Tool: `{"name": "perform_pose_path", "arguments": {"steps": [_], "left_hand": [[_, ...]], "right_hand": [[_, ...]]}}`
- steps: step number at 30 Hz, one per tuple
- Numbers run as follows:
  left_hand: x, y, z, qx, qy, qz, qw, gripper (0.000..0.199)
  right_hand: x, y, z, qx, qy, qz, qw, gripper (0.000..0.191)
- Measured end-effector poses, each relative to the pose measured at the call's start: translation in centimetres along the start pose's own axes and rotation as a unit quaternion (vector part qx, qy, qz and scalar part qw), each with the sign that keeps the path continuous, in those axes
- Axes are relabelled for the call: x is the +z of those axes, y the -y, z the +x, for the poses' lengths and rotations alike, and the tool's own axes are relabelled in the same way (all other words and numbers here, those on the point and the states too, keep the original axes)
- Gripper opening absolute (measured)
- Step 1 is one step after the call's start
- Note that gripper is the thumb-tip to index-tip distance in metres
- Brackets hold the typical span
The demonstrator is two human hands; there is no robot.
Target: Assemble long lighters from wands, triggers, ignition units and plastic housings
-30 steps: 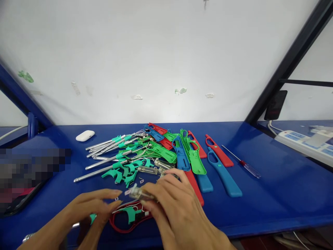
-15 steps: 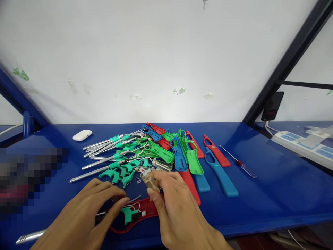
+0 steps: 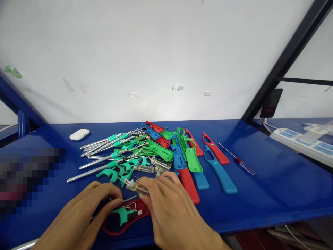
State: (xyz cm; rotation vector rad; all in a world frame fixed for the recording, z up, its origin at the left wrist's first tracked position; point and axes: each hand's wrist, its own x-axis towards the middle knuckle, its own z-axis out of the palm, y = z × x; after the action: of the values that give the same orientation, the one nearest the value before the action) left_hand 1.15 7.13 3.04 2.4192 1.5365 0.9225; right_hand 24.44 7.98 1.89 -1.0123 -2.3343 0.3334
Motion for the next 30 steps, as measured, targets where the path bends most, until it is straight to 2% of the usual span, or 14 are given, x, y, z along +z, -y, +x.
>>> {"name": "perform_pose_path", "arguments": {"steps": [5,8,14,19,22,30], "left_hand": [[0.5,0.2,-0.1,0.064,-0.068,0.034,0.995,0.023],[0.8,0.1,-0.1,0.101,-0.102,0.066,0.987,0.027],[1.2,-0.8,-0.2,0.056,-0.057,0.043,0.996,0.020],[1.8,-0.8,-0.6,0.062,-0.110,0.052,0.991,0.015],[2.3,-0.7,-0.9,0.079,-0.125,0.057,0.987,0.022],[2.7,-0.6,-1.4,0.104,-0.121,0.056,0.986,0.024]], "right_hand": [[0.1,0.0,-0.1,-0.004,-0.018,-0.007,1.000,0.024],[0.1,0.2,0.0,-0.004,-0.031,-0.011,0.999,0.022],[-0.1,0.4,0.0,-0.009,-0.084,0.000,0.996,0.027],[-1.0,0.4,0.1,0.036,-0.148,0.058,0.987,0.014],[-1.4,0.5,0.2,0.055,-0.148,0.073,0.985,0.016],[-1.1,0.5,0.0,0.066,-0.109,0.079,0.989,0.018]]}}
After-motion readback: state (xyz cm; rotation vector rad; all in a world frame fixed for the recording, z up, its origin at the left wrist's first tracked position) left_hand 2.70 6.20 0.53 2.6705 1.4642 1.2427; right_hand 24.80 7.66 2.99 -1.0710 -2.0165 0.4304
